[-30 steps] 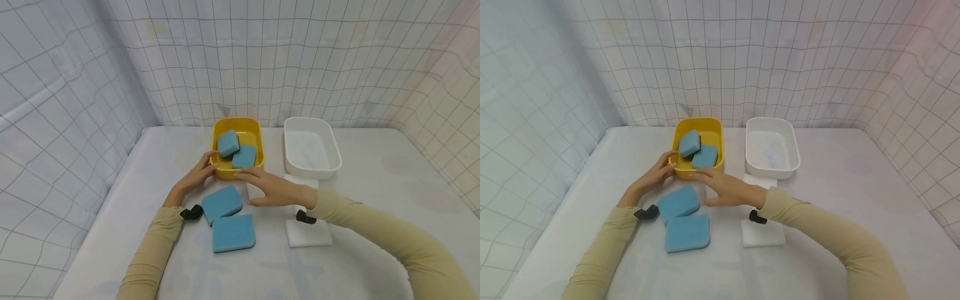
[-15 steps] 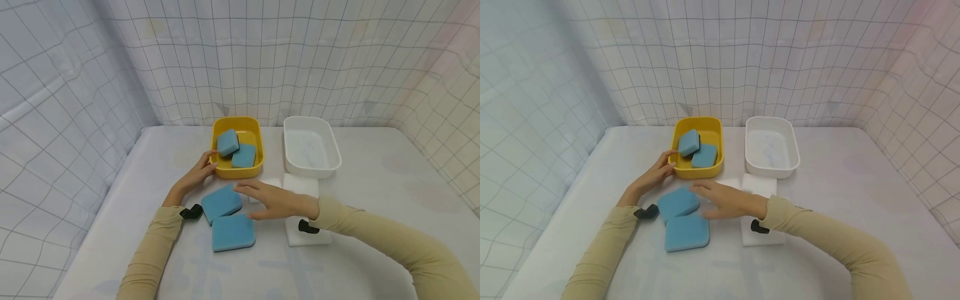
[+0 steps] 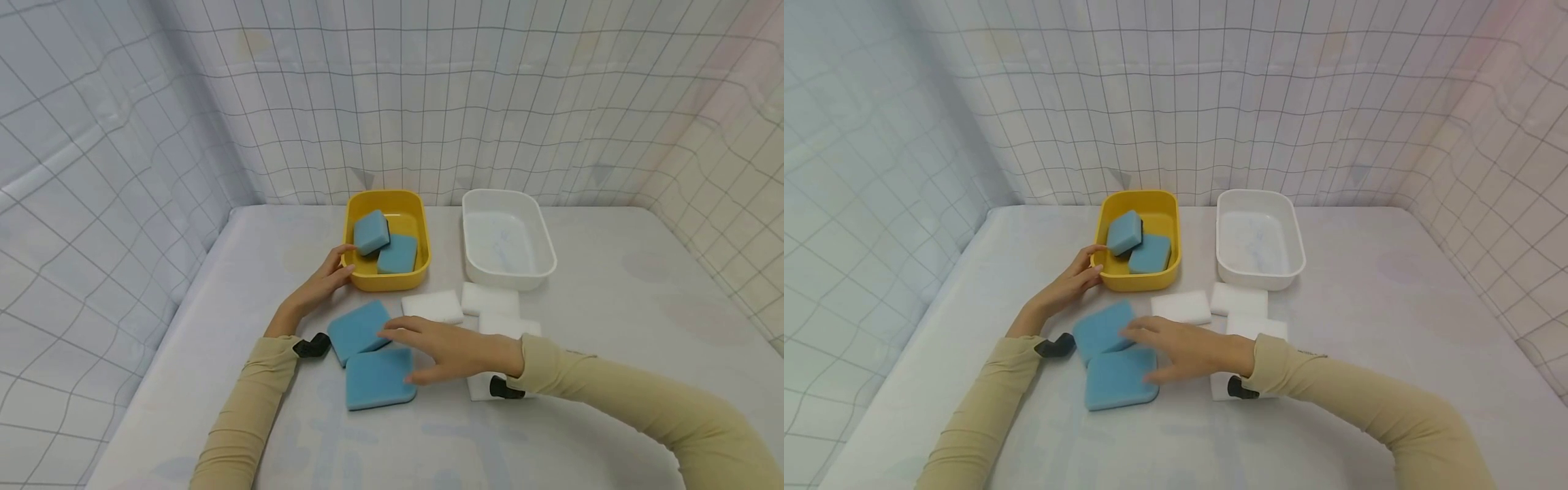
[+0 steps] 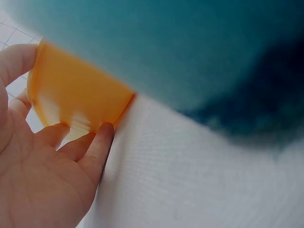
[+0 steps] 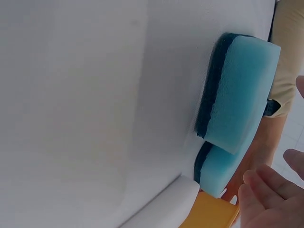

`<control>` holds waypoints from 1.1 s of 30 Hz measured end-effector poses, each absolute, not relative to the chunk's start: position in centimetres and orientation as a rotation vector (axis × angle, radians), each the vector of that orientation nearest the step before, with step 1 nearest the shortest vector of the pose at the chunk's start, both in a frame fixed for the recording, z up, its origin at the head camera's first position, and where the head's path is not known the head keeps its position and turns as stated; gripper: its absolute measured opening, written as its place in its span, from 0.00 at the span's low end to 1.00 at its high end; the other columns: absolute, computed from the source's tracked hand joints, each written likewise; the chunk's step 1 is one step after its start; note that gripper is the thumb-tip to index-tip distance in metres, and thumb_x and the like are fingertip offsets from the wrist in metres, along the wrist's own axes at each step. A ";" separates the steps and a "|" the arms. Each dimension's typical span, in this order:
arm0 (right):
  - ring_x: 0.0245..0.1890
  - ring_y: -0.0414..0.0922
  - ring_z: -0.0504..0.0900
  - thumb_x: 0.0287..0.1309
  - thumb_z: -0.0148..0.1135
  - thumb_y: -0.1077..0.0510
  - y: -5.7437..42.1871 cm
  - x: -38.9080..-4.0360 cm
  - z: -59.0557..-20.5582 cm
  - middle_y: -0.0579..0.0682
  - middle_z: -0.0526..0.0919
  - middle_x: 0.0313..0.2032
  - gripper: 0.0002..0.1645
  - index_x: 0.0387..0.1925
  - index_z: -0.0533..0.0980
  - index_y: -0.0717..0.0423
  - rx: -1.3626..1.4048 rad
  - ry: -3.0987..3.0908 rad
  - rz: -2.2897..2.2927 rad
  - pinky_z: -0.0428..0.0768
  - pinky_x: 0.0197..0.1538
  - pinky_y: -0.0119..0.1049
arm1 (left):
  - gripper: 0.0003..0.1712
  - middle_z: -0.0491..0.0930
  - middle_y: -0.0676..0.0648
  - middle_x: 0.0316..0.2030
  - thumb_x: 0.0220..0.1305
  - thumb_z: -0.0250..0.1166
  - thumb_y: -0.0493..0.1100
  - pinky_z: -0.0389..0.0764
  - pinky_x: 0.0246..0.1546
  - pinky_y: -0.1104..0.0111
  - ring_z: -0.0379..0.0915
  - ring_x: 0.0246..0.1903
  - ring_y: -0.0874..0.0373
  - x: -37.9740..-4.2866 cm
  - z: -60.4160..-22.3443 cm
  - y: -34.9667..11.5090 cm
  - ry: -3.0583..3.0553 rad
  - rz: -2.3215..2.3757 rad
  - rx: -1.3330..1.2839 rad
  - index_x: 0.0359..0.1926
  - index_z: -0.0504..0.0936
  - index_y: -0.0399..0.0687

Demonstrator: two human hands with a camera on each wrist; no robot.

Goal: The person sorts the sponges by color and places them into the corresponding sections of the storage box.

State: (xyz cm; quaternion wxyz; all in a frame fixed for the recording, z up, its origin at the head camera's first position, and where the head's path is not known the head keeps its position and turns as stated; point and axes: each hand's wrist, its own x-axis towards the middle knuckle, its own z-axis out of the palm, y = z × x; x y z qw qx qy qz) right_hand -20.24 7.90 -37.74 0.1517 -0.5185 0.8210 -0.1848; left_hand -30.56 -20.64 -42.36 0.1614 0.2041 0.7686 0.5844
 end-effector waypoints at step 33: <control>0.69 0.46 0.61 0.55 0.64 0.42 7.3 -18.7 -39.5 0.52 0.59 0.67 0.47 0.71 0.54 0.47 -1.590 2.340 -0.422 0.65 0.69 0.40 | 0.29 0.35 0.46 0.74 0.74 0.44 0.48 0.54 0.70 0.47 0.43 0.72 0.45 -30.7 -42.5 -20.7 2.170 1.688 0.595 0.69 0.46 0.52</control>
